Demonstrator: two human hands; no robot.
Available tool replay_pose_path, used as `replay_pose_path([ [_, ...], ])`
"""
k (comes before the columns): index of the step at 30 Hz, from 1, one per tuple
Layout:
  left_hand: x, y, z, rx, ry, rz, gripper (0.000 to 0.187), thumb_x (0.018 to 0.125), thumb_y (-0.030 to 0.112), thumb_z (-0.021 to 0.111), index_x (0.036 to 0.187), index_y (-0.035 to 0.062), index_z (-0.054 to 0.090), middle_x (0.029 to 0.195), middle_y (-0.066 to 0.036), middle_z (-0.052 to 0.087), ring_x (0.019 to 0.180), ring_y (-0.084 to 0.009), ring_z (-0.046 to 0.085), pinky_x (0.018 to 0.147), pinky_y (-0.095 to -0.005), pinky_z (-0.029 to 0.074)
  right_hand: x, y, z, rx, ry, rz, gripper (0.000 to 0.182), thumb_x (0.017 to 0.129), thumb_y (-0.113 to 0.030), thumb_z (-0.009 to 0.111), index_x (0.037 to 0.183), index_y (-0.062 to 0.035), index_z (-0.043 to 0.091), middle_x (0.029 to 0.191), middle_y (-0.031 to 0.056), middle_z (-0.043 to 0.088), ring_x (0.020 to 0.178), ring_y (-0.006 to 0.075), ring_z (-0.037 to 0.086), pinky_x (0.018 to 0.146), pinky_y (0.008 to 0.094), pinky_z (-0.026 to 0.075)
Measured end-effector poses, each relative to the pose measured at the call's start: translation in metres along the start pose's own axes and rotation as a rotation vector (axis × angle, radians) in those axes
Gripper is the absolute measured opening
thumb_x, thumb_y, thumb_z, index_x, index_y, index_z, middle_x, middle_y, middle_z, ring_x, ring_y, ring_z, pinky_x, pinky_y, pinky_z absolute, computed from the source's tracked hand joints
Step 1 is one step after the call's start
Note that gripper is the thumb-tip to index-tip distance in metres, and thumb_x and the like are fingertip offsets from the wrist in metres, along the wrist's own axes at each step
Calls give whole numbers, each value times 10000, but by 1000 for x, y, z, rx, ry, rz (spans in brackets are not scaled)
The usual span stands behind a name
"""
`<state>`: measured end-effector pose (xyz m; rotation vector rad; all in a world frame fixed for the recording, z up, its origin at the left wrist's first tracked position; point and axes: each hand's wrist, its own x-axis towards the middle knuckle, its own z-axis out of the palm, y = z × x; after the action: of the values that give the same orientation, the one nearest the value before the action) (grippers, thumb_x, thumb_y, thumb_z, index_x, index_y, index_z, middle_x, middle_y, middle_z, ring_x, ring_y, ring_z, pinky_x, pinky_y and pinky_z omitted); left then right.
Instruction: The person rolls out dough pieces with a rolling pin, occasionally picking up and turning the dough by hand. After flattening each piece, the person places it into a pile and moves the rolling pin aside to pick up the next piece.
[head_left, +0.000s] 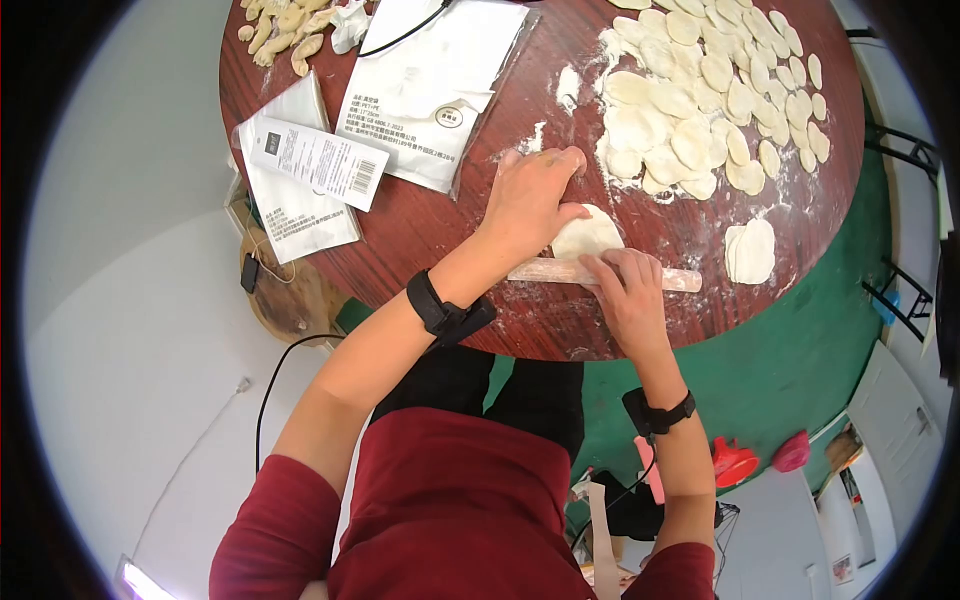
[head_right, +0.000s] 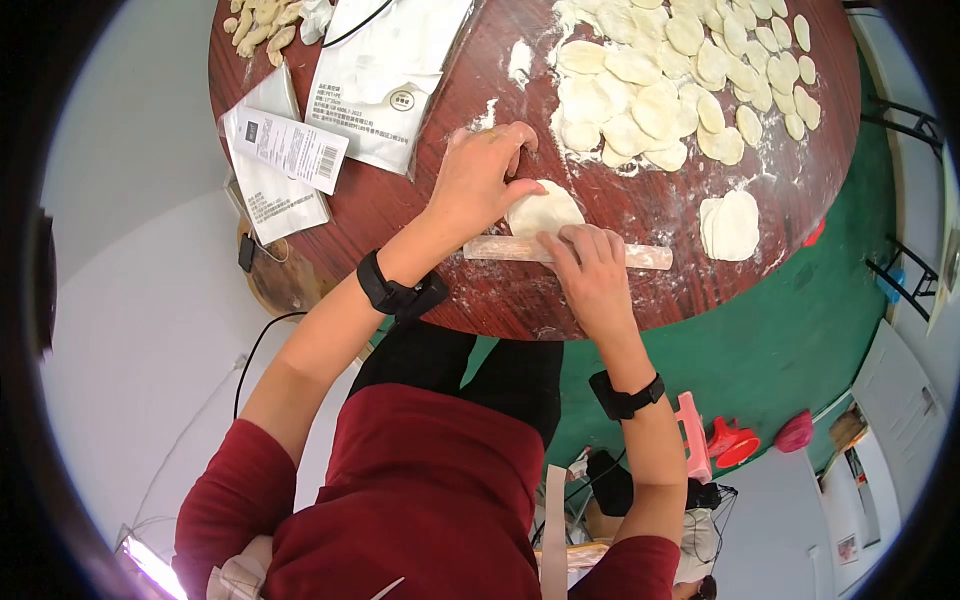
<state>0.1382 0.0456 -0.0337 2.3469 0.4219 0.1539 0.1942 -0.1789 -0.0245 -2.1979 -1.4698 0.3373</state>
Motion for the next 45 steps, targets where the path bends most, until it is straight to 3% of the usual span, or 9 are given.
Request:
replay_pose_path([
  [10, -20, -1, -51, -33, 225, -102, 273, 871, 197, 847, 1091, 122, 704, 714, 17, 593, 587, -162, 539, 712, -329, 429, 25, 0, -4, 14, 30, 45, 449, 858, -137, 782, 1295, -100, 684, 1158, 86, 606, 1117, 300, 594, 975, 467, 431],
  [12, -31, -2, -67, -43, 205, -136, 275, 889, 200, 824, 1115, 116, 693, 729, 11, 604, 634, -183, 570, 731, -355, 415, 30, -3, -3, 2, -8, 32, 485, 856, -157, 790, 1324, -103, 673, 1182, 94, 601, 1144, 306, 582, 1003, 475, 410],
  [17, -53, -11, -86, -29, 267, -155, 252, 919, 173, 785, 1146, 120, 691, 708, 17, 597, 625, -175, 581, 757, -352, 413, 59, -5, 14, -237, 217, 348, 633, 967, -294, 683, 1546, -115, 503, 1458, 178, 471, 1392, 363, 400, 1120, 574, 253],
  [18, -56, -13, -87, -31, 278, -157, 246, 924, 161, 780, 1152, 129, 692, 702, 22, 594, 611, -168, 572, 762, -343, 414, 70, -5, 15, -221, 192, 404, 621, 1017, -320, 604, 1593, -142, 455, 1528, 208, 414, 1459, 397, 330, 1144, 599, 225],
  [22, -58, -19, -94, -76, 341, -163, 246, 924, 158, 781, 1153, 136, 694, 698, 23, 595, 604, -170, 565, 742, -341, 414, 63, -15, 27, -331, 168, 432, 642, 1026, -327, 578, 1638, -209, 419, 1595, 239, 350, 1515, 416, 272, 1200, 622, 157],
  [31, -58, -20, -106, -147, 402, -184, 287, 923, 65, 792, 1194, 64, 697, 739, 6, 585, 664, -95, 530, 616, -259, 448, 127, 21, 20, -448, 340, 422, 696, 1052, -349, 563, 1684, -226, 299, 1635, 232, 264, 1522, 412, 235, 1172, 688, 148],
  [37, -65, -20, -105, -204, 407, -246, 304, 926, 46, 782, 1217, 62, 694, 762, 10, 573, 661, -83, 520, 620, -251, 443, 92, 1, 24, -374, 321, 376, 728, 1016, -292, 603, 1678, -197, 315, 1602, 288, 291, 1503, 399, 270, 1156, 647, 172],
  [41, -63, -21, -103, -218, 389, -229, 310, 928, 41, 781, 1224, 59, 692, 764, 11, 570, 659, -79, 517, 622, -245, 441, 136, 21, 15, -413, 425, 378, 710, 1027, -287, 579, 1673, -173, 308, 1564, 269, 331, 1479, 373, 287, 1154, 615, 169],
  [45, -61, -21, -100, -209, 416, -218, 307, 926, 30, 779, 1220, 54, 692, 759, 12, 562, 662, -77, 514, 625, -240, 439, 98, 1, 24, -294, 441, 402, 715, 1000, -222, 570, 1667, -176, 317, 1547, 247, 343, 1457, 360, 299, 1141, 598, 177],
])
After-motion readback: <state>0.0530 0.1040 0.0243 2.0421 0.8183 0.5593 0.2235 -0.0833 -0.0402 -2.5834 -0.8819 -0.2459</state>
